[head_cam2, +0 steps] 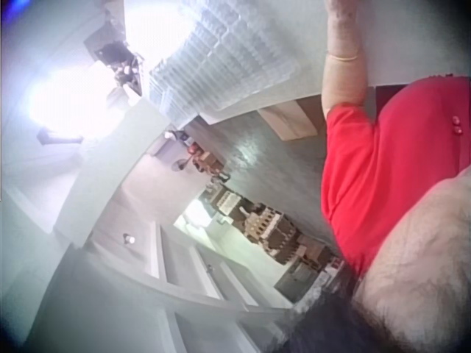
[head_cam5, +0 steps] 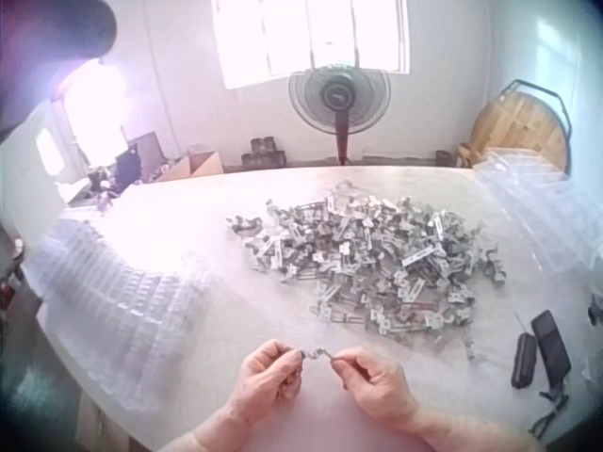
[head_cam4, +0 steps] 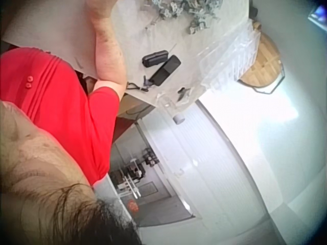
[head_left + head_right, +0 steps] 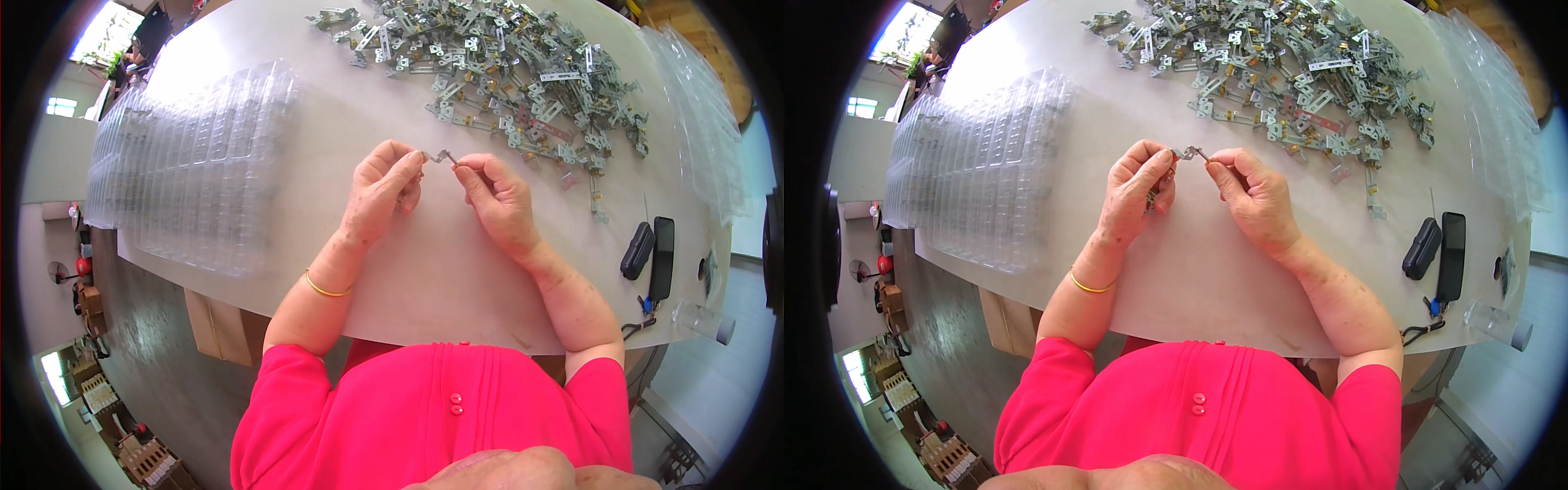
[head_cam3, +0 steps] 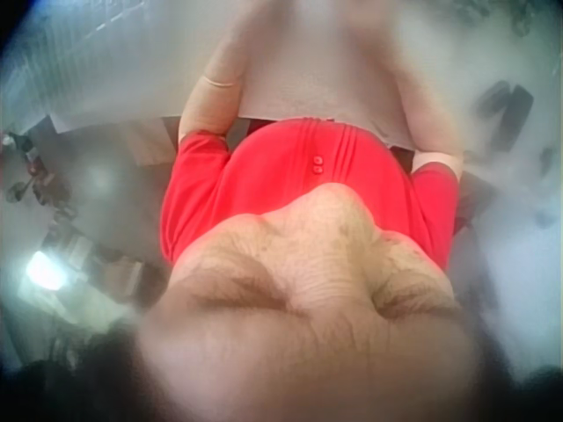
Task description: The person picks up a metal bracket and a pin, inserts the pin into the bracket, and places the assembly into a plastic tray, repeating the process several times.
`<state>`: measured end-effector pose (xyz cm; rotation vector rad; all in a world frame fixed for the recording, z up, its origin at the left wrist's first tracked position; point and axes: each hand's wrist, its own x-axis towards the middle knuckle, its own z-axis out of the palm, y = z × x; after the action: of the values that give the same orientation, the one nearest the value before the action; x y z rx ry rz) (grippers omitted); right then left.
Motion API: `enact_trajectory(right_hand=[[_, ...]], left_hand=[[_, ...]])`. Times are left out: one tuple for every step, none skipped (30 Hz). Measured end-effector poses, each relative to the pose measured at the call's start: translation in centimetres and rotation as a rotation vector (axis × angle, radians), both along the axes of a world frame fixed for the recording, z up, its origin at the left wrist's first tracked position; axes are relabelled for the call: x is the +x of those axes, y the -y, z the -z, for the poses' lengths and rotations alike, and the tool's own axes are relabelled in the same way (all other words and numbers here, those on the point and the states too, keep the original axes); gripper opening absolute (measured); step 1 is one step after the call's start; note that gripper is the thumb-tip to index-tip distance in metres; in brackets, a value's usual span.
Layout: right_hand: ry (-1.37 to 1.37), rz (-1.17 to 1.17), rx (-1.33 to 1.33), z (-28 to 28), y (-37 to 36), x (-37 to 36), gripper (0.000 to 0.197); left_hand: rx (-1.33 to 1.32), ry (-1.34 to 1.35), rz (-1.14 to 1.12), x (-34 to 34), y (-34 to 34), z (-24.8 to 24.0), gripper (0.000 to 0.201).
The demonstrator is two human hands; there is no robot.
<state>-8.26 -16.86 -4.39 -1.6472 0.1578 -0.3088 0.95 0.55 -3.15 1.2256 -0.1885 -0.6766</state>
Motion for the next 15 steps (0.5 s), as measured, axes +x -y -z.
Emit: enact_trajectory(right_hand=[[-0.014,0.004,-0.016,-0.1,0.0,0.0,0.008],[-0.029,0.008,-0.033,-0.1,0.1,0.1,0.008],[-0.031,0.011,-0.034,0.1,0.1,0.1,0.008],[-0.017,0.012,-0.053,0.1,0.1,0.1,0.009],[-0.003,0.014,-0.072,0.1,0.1,0.1,0.009],[-0.001,0.013,-0.071,0.0,0.0,0.0,0.009],[-0.041,0.011,-0.060,-0.2,0.0,-0.1,0.009],[-0.082,0.010,-0.048,-0.4,0.0,-0.2,0.010],[-0.082,0.011,-0.050,-0.7,0.1,-0.2,0.010],[-0.127,-0.009,-0.018,-1.0,0.2,-0.2,0.011],[-0.170,-0.030,0.014,-1.2,0.3,-0.3,0.014],[-0.170,-0.031,0.014,-1.2,0.2,-0.3,0.014],[-0.165,-0.048,0.061,-1.1,0.2,-0.3,0.016],[-0.160,-0.065,0.108,-1.1,0.2,-0.3,0.018],[-0.160,-0.066,0.107,-1.1,0.2,-0.3,0.018]], left_hand=[[0.000,0.012,0.002,0.0,0.1,0.0,0.012],[0.000,0.023,0.005,0.0,0.1,0.0,0.013],[-0.001,0.021,0.008,0.0,0.2,0.1,0.013],[0.030,0.083,0.003,-0.1,0.1,-0.1,0.013],[0.060,0.145,-0.002,-0.2,0.1,-0.2,0.013],[0.062,0.147,-0.002,-0.4,0.1,-0.3,0.013],[0.076,0.206,0.001,-0.4,0.2,-0.2,0.013],[0.089,0.265,0.004,-0.4,0.2,-0.2,0.012],[0.088,0.264,0.006,-0.4,0.3,-0.2,0.012],[0.089,0.300,0.002,-0.4,0.2,-0.1,0.011],[0.091,0.337,-0.002,-0.5,0.1,0.0,0.010],[0.092,0.337,-0.003,-0.5,0.0,0.2,0.010],[0.185,0.462,0.020,-0.4,-0.1,0.6,0.008],[0.280,0.586,0.044,-0.4,-0.1,0.8,0.007],[0.280,0.586,0.042,-0.5,-0.2,0.9,0.007]])
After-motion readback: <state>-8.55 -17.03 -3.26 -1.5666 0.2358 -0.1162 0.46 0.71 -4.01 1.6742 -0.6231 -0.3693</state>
